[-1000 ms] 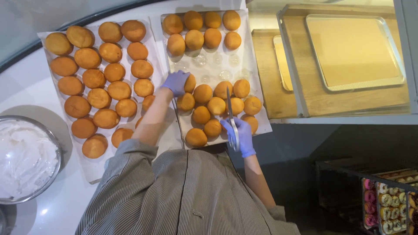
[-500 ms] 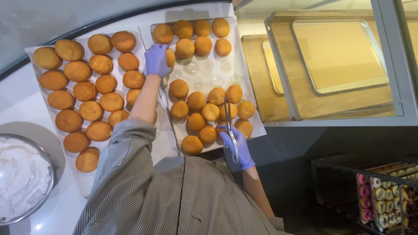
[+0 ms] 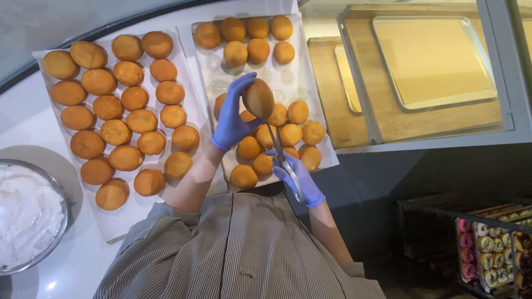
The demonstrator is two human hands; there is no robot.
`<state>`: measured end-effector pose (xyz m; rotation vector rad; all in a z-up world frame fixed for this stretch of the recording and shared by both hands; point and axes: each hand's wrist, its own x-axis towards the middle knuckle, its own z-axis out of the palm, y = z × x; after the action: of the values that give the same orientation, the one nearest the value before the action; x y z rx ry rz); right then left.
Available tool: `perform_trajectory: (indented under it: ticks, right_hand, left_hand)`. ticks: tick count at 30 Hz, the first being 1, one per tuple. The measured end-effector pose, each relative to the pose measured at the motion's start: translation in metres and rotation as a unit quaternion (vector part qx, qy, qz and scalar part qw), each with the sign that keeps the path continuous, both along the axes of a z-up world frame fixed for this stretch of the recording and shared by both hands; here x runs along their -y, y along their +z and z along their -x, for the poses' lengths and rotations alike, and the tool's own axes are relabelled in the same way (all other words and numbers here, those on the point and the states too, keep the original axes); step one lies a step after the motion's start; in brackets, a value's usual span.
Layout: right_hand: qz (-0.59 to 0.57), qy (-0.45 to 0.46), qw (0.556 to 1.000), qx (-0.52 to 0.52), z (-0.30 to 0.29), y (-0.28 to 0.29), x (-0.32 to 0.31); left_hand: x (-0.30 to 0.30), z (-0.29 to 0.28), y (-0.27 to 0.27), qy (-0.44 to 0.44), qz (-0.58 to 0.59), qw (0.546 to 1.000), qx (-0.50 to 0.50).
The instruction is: The person prepares donuts for filling by picking them from a rack and cutting a hole in each.
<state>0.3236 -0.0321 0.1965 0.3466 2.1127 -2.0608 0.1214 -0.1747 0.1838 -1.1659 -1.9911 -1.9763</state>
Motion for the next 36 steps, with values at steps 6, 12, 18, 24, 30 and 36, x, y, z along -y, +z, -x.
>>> perform_trajectory:
  ticks: [6,12,18,24,30,36]
  right_hand:
    - [0.057,-0.025,0.998,0.007,0.001,-0.019,-0.010]
    - [0.049,-0.083,0.995,0.039,0.011,-0.004,0.006]
    - [0.085,-0.138,0.985,0.062,0.022,-0.018,0.004]
    - [-0.063,-0.224,0.967,0.103,0.007,-0.048,-0.014]
    - [-0.046,-0.272,0.954,0.117,-0.021,-0.063,-0.028]
    - [-0.041,-0.238,0.970,0.022,-0.032,-0.062,-0.034]
  left_hand:
    - [-0.009,-0.039,-0.009,-0.076,0.023,0.997,-0.013]
    - [-0.012,-0.046,-0.029,-0.037,0.037,0.997,0.056]
    - [-0.018,-0.009,-0.062,-0.078,0.058,0.994,0.044]
    - [-0.061,0.101,-0.164,-0.088,0.353,0.926,-0.099]
    - [-0.101,0.198,-0.187,-0.053,0.566,0.814,-0.119]
    - [-0.096,0.233,-0.231,0.194,0.457,0.793,-0.352]
